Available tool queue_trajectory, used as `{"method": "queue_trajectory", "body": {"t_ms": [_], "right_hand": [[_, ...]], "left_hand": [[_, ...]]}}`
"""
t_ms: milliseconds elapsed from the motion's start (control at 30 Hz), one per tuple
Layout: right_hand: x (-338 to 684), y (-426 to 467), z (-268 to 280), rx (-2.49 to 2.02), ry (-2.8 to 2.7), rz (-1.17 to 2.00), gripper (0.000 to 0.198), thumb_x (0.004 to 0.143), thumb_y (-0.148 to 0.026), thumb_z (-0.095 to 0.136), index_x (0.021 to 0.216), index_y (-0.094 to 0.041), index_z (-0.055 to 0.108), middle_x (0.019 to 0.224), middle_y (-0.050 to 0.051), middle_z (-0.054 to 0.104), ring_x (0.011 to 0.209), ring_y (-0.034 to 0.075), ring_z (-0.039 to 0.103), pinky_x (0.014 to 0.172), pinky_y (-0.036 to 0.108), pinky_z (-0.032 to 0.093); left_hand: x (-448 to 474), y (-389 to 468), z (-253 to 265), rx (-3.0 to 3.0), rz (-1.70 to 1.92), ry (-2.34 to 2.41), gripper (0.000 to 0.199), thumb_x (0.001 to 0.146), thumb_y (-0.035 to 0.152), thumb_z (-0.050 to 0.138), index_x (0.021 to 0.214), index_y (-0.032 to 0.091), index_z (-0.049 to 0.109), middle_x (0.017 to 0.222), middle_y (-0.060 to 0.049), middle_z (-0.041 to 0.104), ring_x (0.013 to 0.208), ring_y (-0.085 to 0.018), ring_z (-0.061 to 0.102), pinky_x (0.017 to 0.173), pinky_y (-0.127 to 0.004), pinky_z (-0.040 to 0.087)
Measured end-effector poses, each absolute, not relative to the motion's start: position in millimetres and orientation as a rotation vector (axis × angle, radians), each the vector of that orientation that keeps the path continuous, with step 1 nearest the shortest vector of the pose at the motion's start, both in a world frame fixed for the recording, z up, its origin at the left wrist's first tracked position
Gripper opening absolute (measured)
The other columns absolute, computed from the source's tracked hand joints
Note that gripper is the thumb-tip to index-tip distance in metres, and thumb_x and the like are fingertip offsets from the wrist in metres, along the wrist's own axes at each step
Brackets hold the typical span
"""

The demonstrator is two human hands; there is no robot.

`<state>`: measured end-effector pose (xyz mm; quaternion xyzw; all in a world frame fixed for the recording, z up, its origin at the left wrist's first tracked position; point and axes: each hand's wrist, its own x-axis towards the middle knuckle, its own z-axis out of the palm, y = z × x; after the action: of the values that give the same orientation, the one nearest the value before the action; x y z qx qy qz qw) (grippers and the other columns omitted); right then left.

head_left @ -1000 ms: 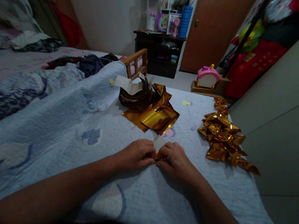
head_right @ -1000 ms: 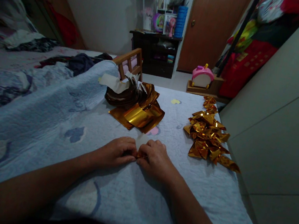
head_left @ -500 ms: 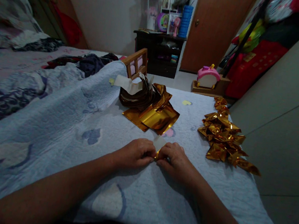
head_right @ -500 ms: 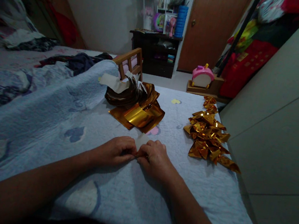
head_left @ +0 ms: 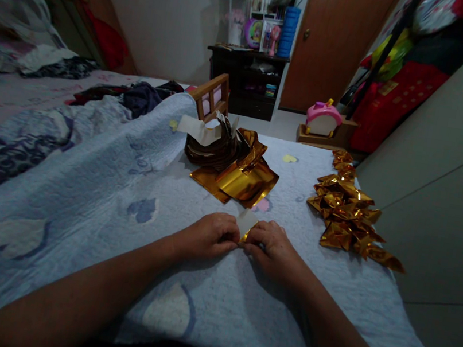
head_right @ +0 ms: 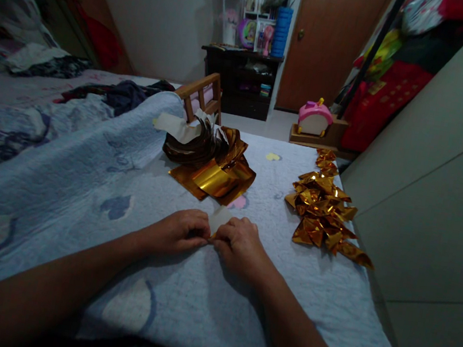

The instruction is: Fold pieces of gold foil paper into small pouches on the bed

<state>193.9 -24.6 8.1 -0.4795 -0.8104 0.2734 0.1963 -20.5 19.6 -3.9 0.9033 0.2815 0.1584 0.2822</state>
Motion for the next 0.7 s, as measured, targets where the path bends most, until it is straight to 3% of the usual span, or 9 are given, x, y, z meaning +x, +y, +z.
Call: {"method": "queue_trajectory", "body": {"t_ms": [267, 467, 700], "right_hand": [[190, -23, 3, -1.484, -2.291, 0.716, 0.016, 0.095, -0.016, 0.058, 0.084, -0.018, 0.069, 0.091, 0.005, 0.067, 0.088, 0.02, 0.053, 0.08, 0.036, 0.033], [185, -22, -6, -1.573, -2.22, 0.629, 0.013, 0.091, -0.016, 0.061, 0.079, -0.019, 0.066, 0.086, 0.005, 0.064, 0.086, 0.021, 0.051, 0.076, 0.035, 0.032], [181, -22, -3, -1.655, -2.215, 0.623, 0.009, 0.089, -0.017, 0.065, 0.08, -0.018, 0.065, 0.088, 0.006, 0.064, 0.088, 0.023, 0.052, 0.076, 0.035, 0.031]], "left_hand": [[-19, 19, -1, 2.414, 0.415, 0.739, 0.01, 0.09, 0.018, 0.059, 0.082, 0.017, 0.065, 0.084, -0.003, 0.066, 0.082, -0.017, 0.06, 0.077, -0.028, 0.045], [-17, 15, 0, 2.43, 0.388, 0.826, 0.006, 0.085, 0.019, 0.061, 0.079, 0.018, 0.061, 0.08, -0.001, 0.062, 0.078, -0.017, 0.057, 0.074, -0.029, 0.043], [-14, 12, 1, 2.403, 0.407, 0.858, 0.016, 0.092, 0.023, 0.057, 0.077, 0.017, 0.061, 0.081, -0.003, 0.063, 0.081, -0.018, 0.057, 0.077, -0.03, 0.044]]}}
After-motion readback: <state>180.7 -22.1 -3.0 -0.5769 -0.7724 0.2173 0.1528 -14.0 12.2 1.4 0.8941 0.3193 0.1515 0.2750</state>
